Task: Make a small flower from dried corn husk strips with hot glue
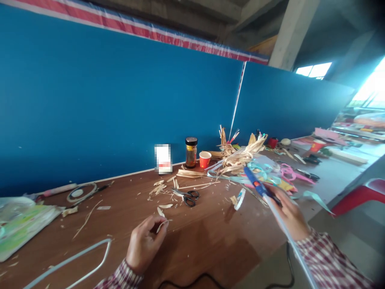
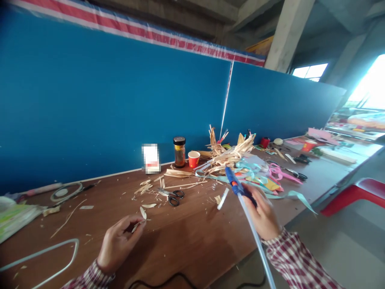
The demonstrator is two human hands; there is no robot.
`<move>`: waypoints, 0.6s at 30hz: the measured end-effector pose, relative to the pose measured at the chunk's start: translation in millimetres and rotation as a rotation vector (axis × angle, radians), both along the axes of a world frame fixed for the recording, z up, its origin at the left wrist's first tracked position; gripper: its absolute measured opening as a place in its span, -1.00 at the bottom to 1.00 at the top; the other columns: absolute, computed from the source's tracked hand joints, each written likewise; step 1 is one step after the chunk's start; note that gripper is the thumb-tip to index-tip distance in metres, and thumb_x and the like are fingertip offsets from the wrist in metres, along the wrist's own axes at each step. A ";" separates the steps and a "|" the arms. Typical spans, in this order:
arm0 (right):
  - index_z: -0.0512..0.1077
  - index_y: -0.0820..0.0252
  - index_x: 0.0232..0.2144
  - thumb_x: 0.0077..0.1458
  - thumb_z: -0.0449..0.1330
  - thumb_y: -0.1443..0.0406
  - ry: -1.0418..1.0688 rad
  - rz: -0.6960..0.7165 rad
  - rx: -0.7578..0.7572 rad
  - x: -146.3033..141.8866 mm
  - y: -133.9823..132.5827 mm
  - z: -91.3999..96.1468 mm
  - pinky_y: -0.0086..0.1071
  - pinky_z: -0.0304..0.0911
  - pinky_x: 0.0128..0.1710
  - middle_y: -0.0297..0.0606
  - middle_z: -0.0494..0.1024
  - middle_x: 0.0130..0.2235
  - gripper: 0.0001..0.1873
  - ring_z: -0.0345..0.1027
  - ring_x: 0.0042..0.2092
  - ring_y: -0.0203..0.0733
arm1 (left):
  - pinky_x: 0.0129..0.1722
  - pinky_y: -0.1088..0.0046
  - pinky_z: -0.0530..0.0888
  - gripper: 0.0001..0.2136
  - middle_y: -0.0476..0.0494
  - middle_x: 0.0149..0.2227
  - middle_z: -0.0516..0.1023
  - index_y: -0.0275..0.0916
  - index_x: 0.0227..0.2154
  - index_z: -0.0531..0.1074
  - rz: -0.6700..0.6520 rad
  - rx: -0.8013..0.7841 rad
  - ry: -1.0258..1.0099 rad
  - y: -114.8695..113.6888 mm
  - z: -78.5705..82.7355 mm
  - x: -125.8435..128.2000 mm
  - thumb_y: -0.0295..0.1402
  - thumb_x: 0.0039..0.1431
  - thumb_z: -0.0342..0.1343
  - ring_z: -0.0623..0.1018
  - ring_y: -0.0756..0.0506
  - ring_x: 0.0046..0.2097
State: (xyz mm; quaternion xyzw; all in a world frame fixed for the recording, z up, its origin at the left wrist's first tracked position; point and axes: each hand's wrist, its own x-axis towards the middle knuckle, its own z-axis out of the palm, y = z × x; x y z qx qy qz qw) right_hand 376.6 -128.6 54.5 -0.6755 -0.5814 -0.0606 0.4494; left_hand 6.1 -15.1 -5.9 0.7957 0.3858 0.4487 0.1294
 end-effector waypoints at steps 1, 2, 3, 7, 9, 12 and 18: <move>0.29 0.14 -0.08 0.10 0.01 0.12 0.059 -0.035 0.001 2.4 2.1 -2.1 -0.18 0.28 -0.06 -0.11 0.44 -0.09 -0.63 0.36 -0.08 -0.03 | -0.45 0.54 0.41 -0.93 -0.05 -0.49 0.52 -0.22 -0.44 0.43 0.000 0.005 -0.001 0.3 -0.1 0.0 -0.35 0.04 0.08 0.48 -0.01 -0.49; 0.30 0.16 -0.10 0.09 0.02 0.11 0.132 -0.070 -0.009 5.0 4.6 -4.4 -0.18 0.33 -0.12 -0.10 0.47 -0.13 -0.63 0.40 -0.14 -0.03 | -0.45 0.54 0.42 -0.93 -0.05 -0.49 0.52 -0.22 -0.43 0.43 0.001 0.009 -0.001 0.6 -0.3 -0.1 -0.35 0.04 0.08 0.48 -0.01 -0.48; 0.31 0.17 -0.13 0.08 0.03 0.09 0.215 -0.095 -0.028 7.6 7.4 -6.6 -0.19 0.36 -0.18 -0.10 0.49 -0.18 -0.63 0.43 -0.21 -0.04 | -0.45 0.54 0.42 -0.93 -0.04 -0.49 0.52 -0.22 -0.43 0.42 0.004 0.011 -0.001 0.8 -0.7 -0.1 -0.35 0.04 0.08 0.48 -0.01 -0.49; 0.35 0.16 -0.28 0.00 0.06 0.05 0.513 -0.087 -0.049 15.4 16.6 -14.5 -0.21 0.42 -0.31 -0.10 0.52 -0.29 -0.65 0.46 -0.29 -0.03 | -0.45 0.53 0.42 -0.93 -0.05 -0.48 0.52 -0.22 -0.42 0.42 0.007 0.010 0.000 1.2 -2.8 -0.8 -0.35 0.04 0.09 0.48 -0.01 -0.48; 0.35 0.14 -0.27 -0.04 0.08 0.04 0.556 -0.104 -0.070 17.4 16.6 -18.1 -0.23 0.43 -0.39 -0.11 0.51 -0.27 -0.64 0.43 -0.22 0.00 | -0.45 0.53 0.41 -0.93 -0.06 -0.48 0.52 -0.22 -0.42 0.42 0.004 0.003 0.000 0.8 -3.5 -1.2 -0.35 0.04 0.08 0.48 -0.01 -0.48; 0.33 0.13 -0.24 -0.06 0.08 0.03 0.533 -0.179 -0.116 16.8 11.3 -22.5 -0.31 0.37 -0.54 -0.14 0.50 -0.33 -0.61 0.42 -0.26 -0.01 | -0.46 0.54 0.41 -0.92 -0.05 -0.48 0.52 -0.22 -0.43 0.42 0.005 -0.011 0.002 0.0 -3.6 -1.2 -0.35 0.04 0.08 0.48 -0.01 -0.49; 0.29 0.12 -0.32 -0.04 0.13 0.01 0.730 -0.031 -0.139 -6.5 3.7 -21.2 -0.48 0.17 -0.66 -0.32 0.37 -0.53 -0.66 0.25 -0.53 -0.27 | -0.44 0.53 0.41 -0.93 -0.06 -0.48 0.52 -0.23 -0.42 0.43 0.000 0.002 0.011 0.8 -3.0 -0.7 -0.36 0.04 0.09 0.49 -0.01 -0.48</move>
